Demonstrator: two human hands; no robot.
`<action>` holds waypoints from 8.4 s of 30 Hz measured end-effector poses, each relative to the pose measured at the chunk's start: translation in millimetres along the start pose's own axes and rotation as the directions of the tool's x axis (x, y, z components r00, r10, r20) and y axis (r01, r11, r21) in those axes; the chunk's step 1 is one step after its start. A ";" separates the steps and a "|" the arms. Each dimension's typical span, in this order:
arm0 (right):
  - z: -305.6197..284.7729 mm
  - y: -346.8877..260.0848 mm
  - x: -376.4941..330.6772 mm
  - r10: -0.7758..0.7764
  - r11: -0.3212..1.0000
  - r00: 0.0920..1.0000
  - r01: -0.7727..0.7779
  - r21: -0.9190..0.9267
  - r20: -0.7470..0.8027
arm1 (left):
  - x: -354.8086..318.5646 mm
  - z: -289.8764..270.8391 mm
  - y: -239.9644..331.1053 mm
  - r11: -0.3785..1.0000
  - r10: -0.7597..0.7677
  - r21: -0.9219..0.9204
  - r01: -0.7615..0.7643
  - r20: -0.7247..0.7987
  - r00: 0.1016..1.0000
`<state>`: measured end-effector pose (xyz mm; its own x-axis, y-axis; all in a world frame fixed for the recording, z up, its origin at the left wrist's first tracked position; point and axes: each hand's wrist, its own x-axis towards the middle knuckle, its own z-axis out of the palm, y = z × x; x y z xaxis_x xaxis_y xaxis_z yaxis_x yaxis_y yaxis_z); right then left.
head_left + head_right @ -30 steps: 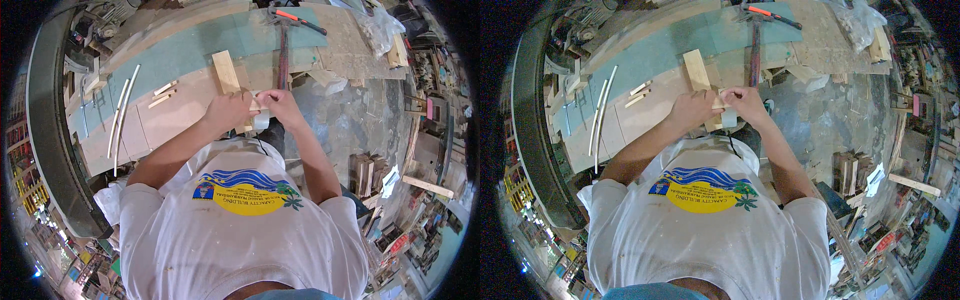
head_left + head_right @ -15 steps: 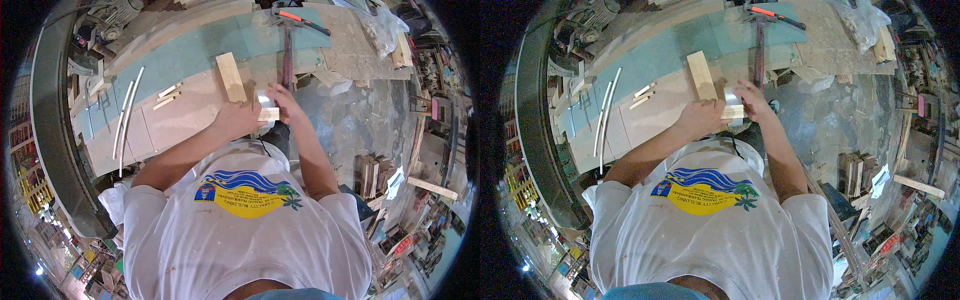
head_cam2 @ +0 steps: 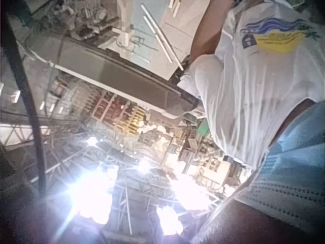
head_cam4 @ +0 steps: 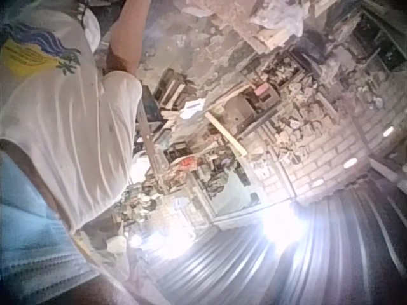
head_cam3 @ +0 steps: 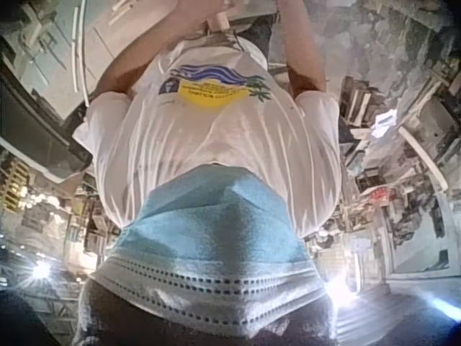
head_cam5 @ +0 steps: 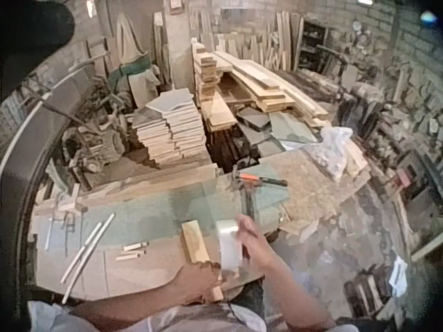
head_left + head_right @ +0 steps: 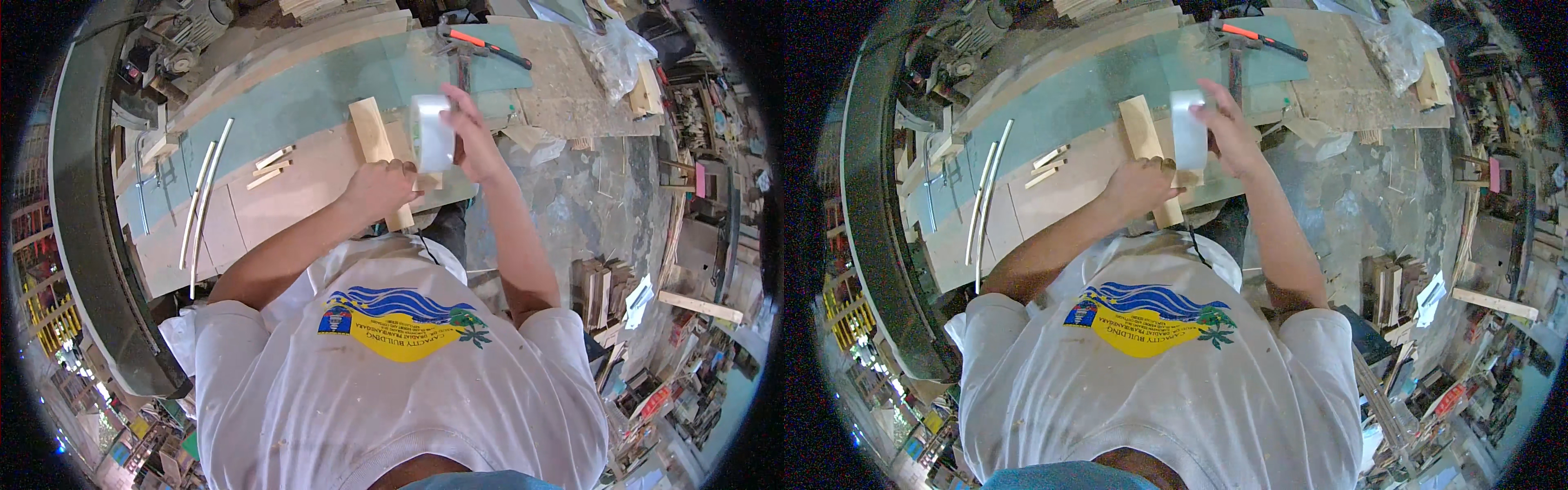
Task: The person assembles small wooden dowels and blocks on a workbench, aligning them into a structure. They then wrap the assembled piece with clear tape to secure it.
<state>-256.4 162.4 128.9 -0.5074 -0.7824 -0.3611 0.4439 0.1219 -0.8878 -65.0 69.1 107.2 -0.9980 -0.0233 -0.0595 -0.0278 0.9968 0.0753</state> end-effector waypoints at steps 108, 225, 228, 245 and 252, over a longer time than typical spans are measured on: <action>8.0 9.3 -70.0 -0.229 0.859 0.951 0.298 -0.417 0.210 | -4.2 -94.5 -12.7 0.506 -0.355 -0.754 0.418 0.260 0.898; 35.7 6.6 -49.0 0.103 0.866 0.971 0.018 -0.500 0.214 | -30.8 -73.4 -5.6 0.691 -0.462 -0.579 0.432 0.105 0.881; 48.1 5.3 -42.5 0.070 0.814 0.975 0.067 -0.576 0.213 | -25.5 -38.7 -11.1 0.631 -0.610 -0.586 0.509 0.031 0.792; 29.2 -5.0 -42.1 0.108 0.942 0.861 0.071 -0.328 0.497 | -41.7 -24.4 -20.2 -0.586 0.141 -0.700 0.409 0.409 0.902; 30.2 11.6 -35.7 0.157 0.868 0.953 -0.007 -0.496 0.261 | -34.5 -46.1 -17.4 0.612 -0.455 -0.735 0.292 -0.025 0.890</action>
<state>-210.8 173.2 140.1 -0.2209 -0.8855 -0.4088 0.0228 0.4143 -0.9099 -32.7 49.0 153.8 -0.8773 -0.4758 -0.0619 -0.3503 0.5470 0.7603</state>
